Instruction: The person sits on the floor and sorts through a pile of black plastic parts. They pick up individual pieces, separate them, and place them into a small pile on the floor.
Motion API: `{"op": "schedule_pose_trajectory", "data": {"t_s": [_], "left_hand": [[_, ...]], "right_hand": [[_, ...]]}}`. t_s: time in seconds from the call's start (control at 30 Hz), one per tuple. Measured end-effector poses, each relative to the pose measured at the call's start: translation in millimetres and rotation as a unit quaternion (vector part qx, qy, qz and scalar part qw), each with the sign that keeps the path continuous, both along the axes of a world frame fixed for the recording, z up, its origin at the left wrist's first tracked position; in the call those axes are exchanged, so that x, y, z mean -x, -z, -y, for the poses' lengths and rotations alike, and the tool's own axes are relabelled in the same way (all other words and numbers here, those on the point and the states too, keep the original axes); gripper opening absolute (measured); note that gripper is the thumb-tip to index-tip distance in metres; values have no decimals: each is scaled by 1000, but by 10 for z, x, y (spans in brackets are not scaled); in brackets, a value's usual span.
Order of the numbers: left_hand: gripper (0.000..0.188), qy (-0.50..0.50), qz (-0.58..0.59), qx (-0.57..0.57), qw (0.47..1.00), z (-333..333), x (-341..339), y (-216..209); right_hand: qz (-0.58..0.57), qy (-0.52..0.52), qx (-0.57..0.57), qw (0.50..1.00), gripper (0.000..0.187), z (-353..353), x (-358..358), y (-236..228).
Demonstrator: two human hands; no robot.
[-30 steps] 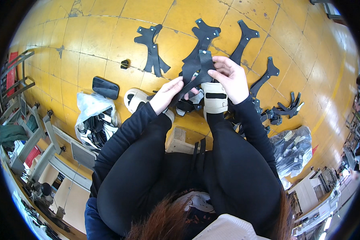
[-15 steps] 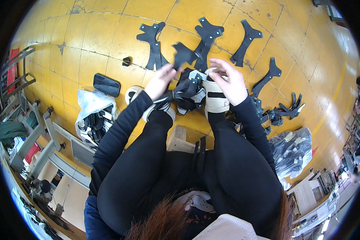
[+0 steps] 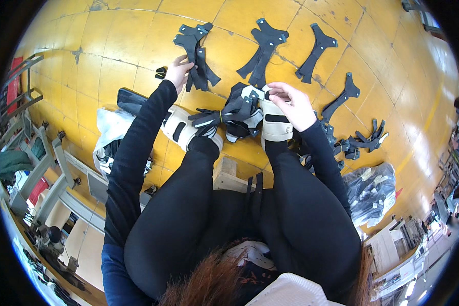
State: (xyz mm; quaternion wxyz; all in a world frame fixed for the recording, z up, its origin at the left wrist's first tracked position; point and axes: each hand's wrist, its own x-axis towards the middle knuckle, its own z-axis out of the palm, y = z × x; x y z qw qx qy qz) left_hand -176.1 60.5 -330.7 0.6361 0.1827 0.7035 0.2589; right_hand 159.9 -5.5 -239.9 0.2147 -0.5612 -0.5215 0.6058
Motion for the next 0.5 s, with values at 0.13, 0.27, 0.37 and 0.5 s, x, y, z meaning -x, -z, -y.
{"op": "schedule_pose_trajectory", "data": {"t_s": [0.13, 0.27, 0.37, 0.5], "left_hand": [[43, 189, -342, -207, 897, 256, 71, 211], [26, 300, -186, -213, 911, 584, -411, -65], [59, 505, -227, -117, 825, 1031, -516, 28], [77, 630, -234, -42, 739, 1165, -615, -5]], "right_hand": [[24, -23, -29, 999, 29, 14, 13, 83], [41, -16, -39, 998, 29, 67, -75, 122], [38, -20, -27, 999, 28, 53, -27, 90], [59, -34, -35, 997, 30, 52, -50, 45]]}}
